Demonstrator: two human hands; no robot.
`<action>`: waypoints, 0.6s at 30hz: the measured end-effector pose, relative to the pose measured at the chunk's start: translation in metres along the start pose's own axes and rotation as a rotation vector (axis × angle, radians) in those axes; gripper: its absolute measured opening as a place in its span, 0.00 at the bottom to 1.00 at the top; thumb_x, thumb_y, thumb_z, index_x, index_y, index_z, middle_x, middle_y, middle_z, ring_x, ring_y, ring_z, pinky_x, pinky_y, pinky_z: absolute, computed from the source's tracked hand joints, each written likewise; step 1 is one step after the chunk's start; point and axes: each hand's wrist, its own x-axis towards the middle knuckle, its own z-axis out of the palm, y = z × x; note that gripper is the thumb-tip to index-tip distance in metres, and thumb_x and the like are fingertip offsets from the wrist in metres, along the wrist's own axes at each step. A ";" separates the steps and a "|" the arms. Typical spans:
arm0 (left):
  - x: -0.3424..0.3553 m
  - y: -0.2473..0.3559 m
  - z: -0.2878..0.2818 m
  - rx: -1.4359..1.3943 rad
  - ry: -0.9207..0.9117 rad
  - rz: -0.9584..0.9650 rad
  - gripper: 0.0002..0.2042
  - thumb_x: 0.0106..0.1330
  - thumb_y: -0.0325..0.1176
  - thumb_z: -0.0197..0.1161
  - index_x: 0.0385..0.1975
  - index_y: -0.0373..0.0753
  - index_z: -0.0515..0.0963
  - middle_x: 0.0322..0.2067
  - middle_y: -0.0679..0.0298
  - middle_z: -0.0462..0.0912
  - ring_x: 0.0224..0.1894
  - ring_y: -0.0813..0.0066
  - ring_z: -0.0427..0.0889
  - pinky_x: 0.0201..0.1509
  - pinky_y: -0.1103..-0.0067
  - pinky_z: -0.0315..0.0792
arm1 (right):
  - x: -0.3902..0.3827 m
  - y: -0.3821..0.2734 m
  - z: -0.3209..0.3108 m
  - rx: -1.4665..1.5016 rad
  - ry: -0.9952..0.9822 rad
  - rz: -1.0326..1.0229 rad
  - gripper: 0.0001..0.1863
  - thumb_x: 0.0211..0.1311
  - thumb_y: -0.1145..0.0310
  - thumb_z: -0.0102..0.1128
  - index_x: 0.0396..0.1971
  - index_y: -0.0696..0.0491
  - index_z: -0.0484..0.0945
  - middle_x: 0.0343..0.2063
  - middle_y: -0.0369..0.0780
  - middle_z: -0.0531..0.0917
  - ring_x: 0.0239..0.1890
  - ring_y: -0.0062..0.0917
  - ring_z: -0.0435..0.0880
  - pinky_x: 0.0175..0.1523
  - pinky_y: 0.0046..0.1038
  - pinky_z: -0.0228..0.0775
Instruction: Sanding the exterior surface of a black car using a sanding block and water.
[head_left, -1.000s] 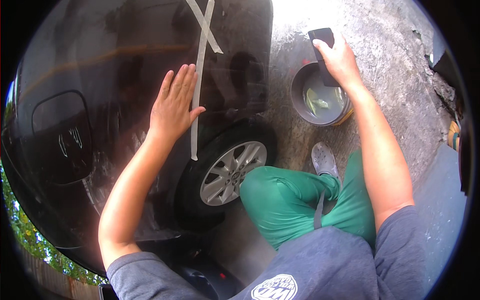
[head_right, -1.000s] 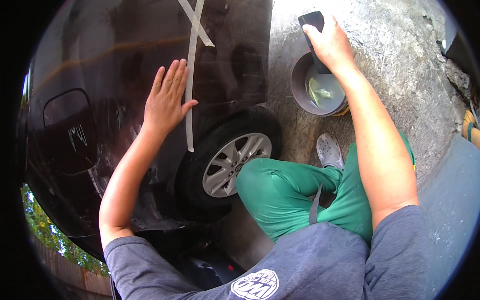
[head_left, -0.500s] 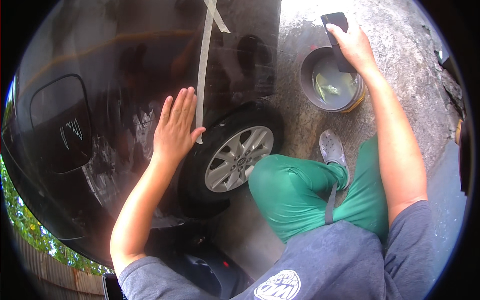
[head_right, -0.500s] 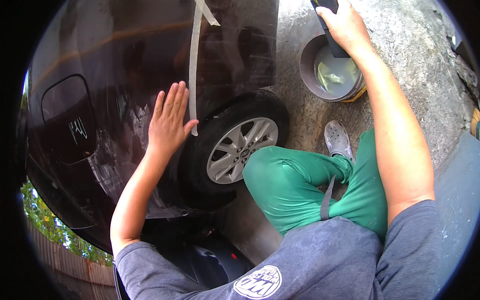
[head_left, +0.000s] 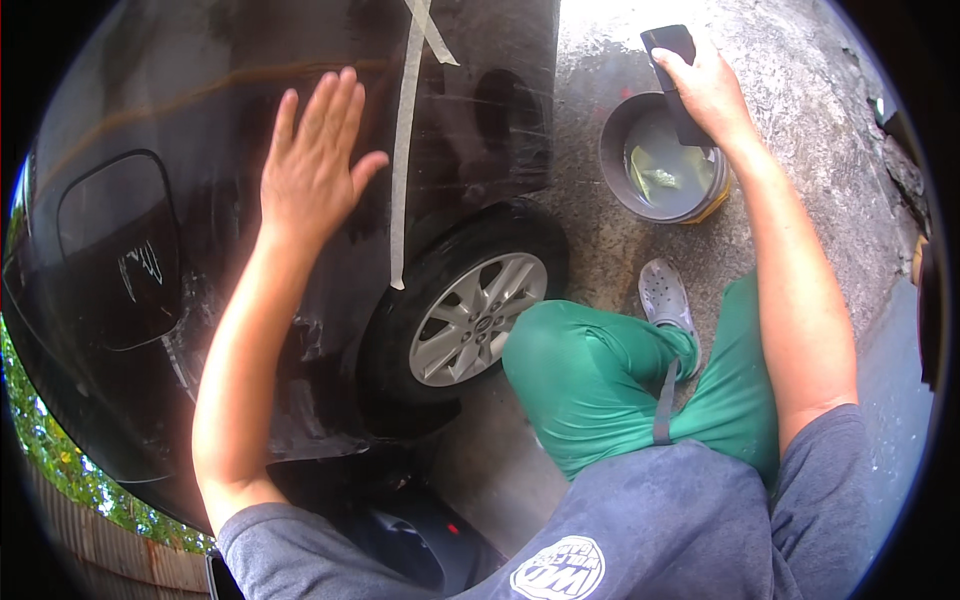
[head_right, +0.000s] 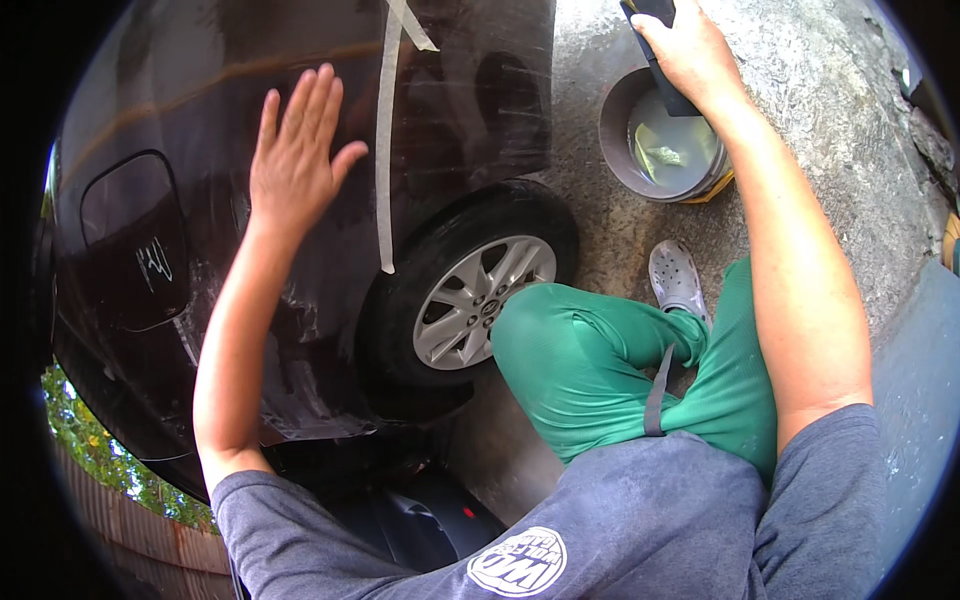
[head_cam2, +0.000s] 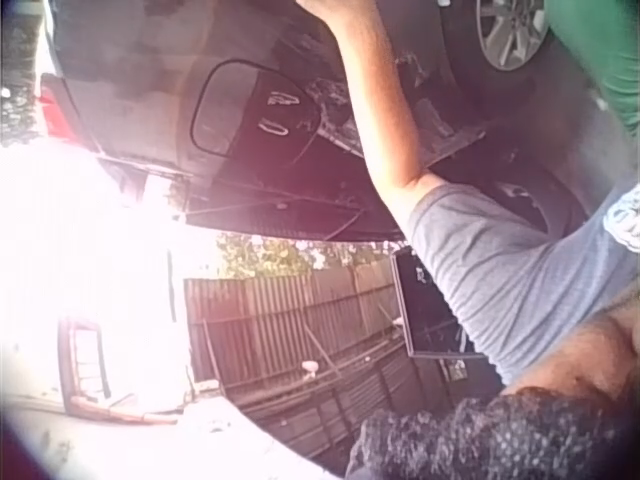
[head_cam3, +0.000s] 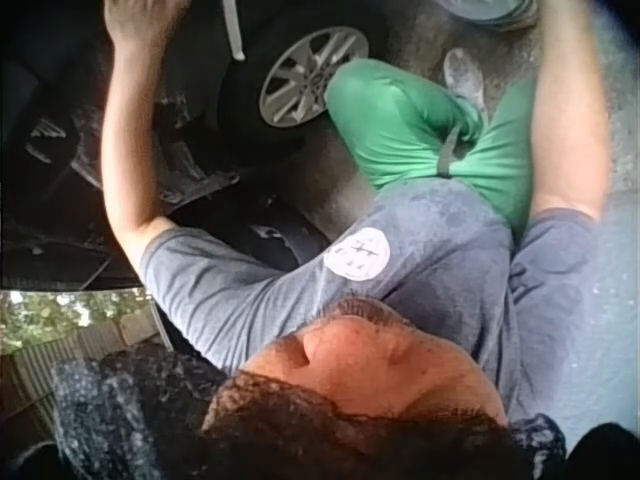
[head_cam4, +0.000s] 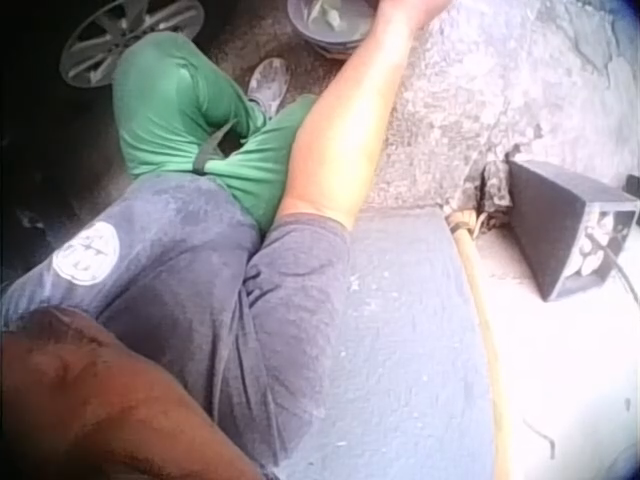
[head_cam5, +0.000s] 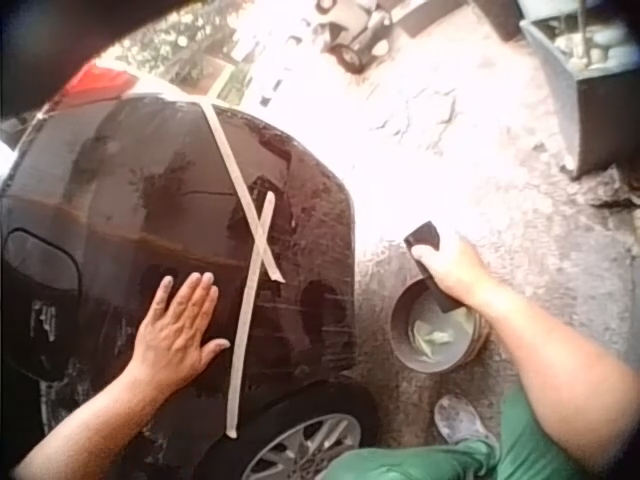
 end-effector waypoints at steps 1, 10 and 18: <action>0.012 -0.003 0.003 0.017 0.024 -0.022 0.39 0.72 0.61 0.48 0.76 0.40 0.57 0.77 0.66 0.55 0.80 0.72 0.49 0.83 0.63 0.40 | -0.001 0.002 0.002 -0.005 -0.005 0.000 0.30 0.65 0.53 0.63 0.62 0.54 0.73 0.51 0.49 0.84 0.54 0.37 0.84 0.61 0.34 0.72; -0.010 0.017 0.003 -0.065 -0.052 -0.061 0.42 0.71 0.63 0.47 0.76 0.37 0.55 0.78 0.63 0.51 0.81 0.69 0.45 0.83 0.64 0.38 | -0.001 0.024 0.030 -0.411 -0.417 0.132 0.26 0.61 0.56 0.61 0.53 0.59 0.73 0.47 0.56 0.83 0.53 0.48 0.83 0.59 0.43 0.73; -0.051 0.121 -0.041 -0.548 -0.083 -0.301 0.37 0.67 0.58 0.60 0.65 0.32 0.72 0.68 0.47 0.71 0.74 0.51 0.63 0.78 0.55 0.52 | -0.039 0.052 0.082 -0.760 -0.671 -0.139 0.15 0.65 0.66 0.58 0.50 0.53 0.75 0.42 0.50 0.84 0.47 0.44 0.86 0.51 0.44 0.79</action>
